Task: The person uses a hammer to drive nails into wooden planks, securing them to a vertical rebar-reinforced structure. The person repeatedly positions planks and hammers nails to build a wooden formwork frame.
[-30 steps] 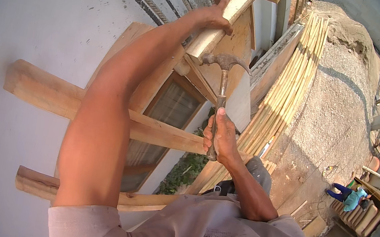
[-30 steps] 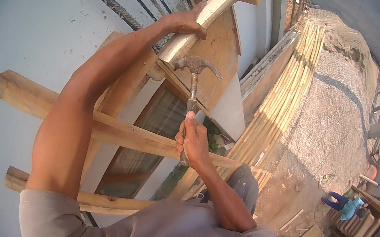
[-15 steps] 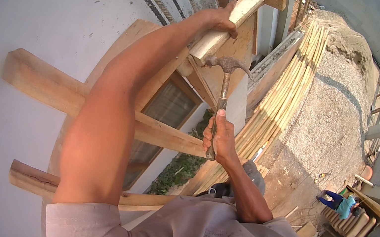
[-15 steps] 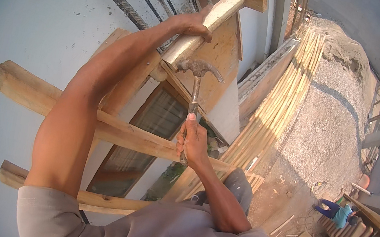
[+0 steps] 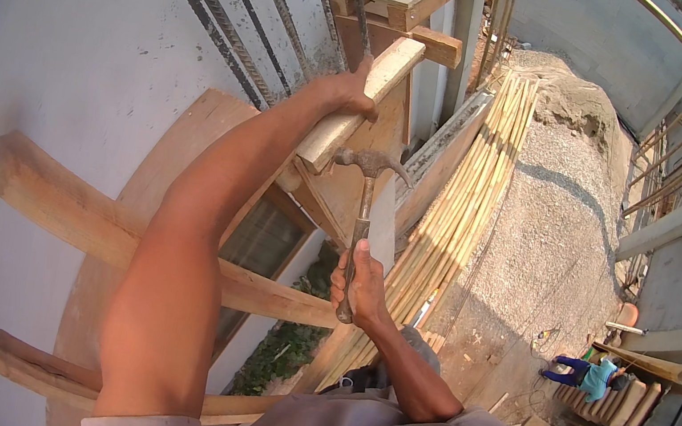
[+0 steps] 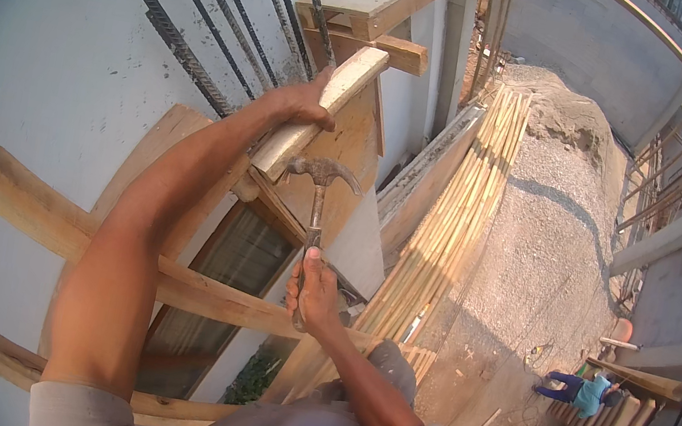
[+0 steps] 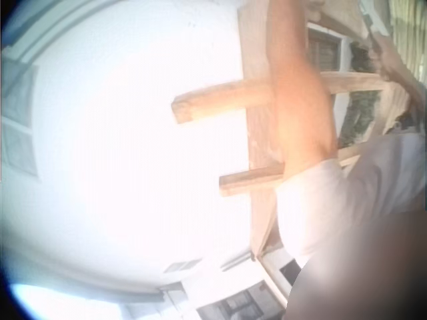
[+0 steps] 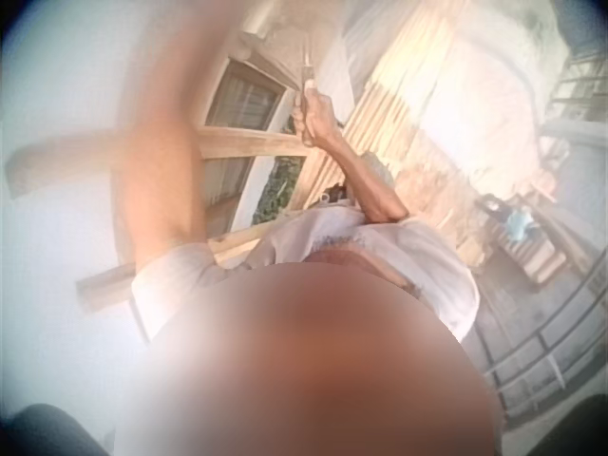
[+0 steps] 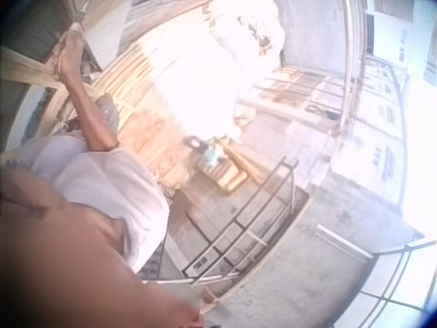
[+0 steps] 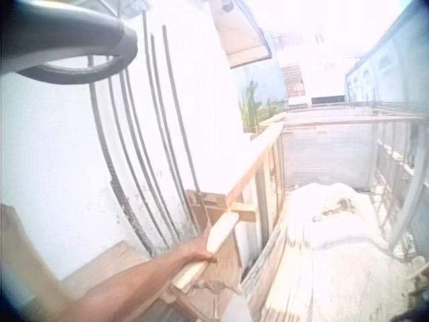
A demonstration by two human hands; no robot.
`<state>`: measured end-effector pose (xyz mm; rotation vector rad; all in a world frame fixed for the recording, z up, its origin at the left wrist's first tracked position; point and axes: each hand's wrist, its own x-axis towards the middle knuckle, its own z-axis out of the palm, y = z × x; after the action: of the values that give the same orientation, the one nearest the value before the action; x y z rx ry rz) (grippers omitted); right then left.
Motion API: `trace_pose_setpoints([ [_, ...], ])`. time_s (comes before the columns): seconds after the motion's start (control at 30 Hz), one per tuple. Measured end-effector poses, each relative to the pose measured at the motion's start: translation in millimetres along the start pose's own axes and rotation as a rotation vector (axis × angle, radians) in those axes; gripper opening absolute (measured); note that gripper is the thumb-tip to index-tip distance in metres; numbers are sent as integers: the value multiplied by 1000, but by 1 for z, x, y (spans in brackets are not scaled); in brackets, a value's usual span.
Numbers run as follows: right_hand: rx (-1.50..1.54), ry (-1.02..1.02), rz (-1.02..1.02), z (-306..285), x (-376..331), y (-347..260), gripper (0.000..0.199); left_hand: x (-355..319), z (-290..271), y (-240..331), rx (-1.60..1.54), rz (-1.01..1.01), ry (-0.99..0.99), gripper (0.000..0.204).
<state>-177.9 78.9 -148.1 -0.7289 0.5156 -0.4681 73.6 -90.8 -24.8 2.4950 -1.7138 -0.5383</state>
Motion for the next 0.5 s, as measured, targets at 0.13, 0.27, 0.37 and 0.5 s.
trace_pose_setpoints([
  [0.13,-174,191,-275,-39,3,-43,51,1,-2,5,3,-61,-40,131],
  [0.27,334,404,-603,-37,64,-89,41,1,-4,8,1,-55,-37,131],
  [0.37,607,530,-818,-11,126,-99,39,-1,-4,10,10,-52,-22,131],
  [0.5,17,242,-221,-18,139,-112,40,-4,-3,11,21,-53,-29,130],
])
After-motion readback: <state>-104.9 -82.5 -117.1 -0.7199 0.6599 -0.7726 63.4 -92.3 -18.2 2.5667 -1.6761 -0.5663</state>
